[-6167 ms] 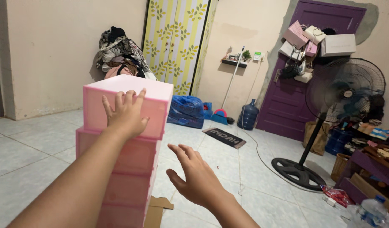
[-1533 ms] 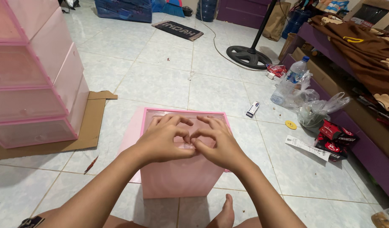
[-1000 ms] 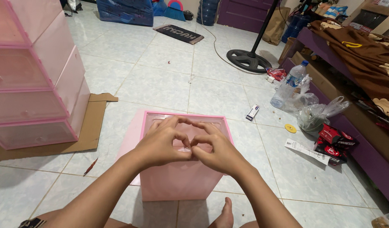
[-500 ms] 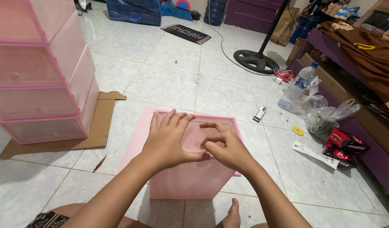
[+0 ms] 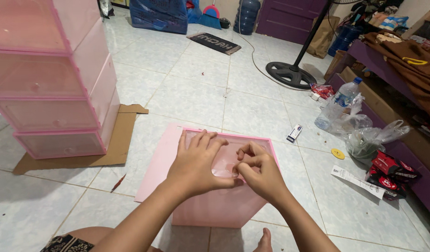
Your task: The person removes a pink plastic drawer from a stacked unit, then disassembles it by detaching the clear lid, removing the pink frame, and unfolding the pink plastic body into a flat sheet. The process is repeated with a second drawer.
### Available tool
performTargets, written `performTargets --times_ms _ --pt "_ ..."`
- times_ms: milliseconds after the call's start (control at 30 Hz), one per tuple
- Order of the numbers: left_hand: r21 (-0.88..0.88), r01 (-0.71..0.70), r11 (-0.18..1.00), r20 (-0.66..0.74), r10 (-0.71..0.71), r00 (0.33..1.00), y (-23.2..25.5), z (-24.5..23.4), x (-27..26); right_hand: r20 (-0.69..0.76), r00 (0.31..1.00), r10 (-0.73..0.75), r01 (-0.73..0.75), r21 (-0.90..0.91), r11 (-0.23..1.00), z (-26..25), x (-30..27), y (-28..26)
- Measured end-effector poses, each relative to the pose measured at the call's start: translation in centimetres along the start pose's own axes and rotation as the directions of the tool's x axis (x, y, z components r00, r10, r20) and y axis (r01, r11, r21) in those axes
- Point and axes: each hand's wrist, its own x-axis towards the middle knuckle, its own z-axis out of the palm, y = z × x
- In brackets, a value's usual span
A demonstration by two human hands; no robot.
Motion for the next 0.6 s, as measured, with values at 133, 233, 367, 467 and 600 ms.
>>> performTargets --times_ms 133,233,367,467,600 --pt "-0.044 -0.016 0.999 -0.033 0.014 0.999 0.0 0.2 -0.5 0.007 0.999 0.037 -0.037 -0.013 0.999 0.1 -0.1 0.1" --pt "-0.020 -0.100 0.995 -0.111 0.097 0.989 -0.1 0.4 -1.2 0.060 0.998 -0.023 0.030 -0.121 0.992 0.0 0.1 -0.2" --pt "0.062 -0.184 0.981 -0.192 0.192 0.962 0.0 0.3 -2.3 0.116 0.991 -0.061 0.078 -0.154 0.985 -0.1 -0.9 -1.2" --pt "0.012 -0.064 0.998 -0.147 0.065 0.987 -0.6 -0.2 -3.2 0.131 0.990 -0.054 0.078 -0.192 0.978 -0.4 -1.3 -1.8" --pt "-0.277 0.090 0.957 -0.054 -0.109 0.993 -1.3 -1.2 -4.3 0.174 0.985 -0.016 0.049 -0.187 0.981 -0.3 -1.8 -2.3"
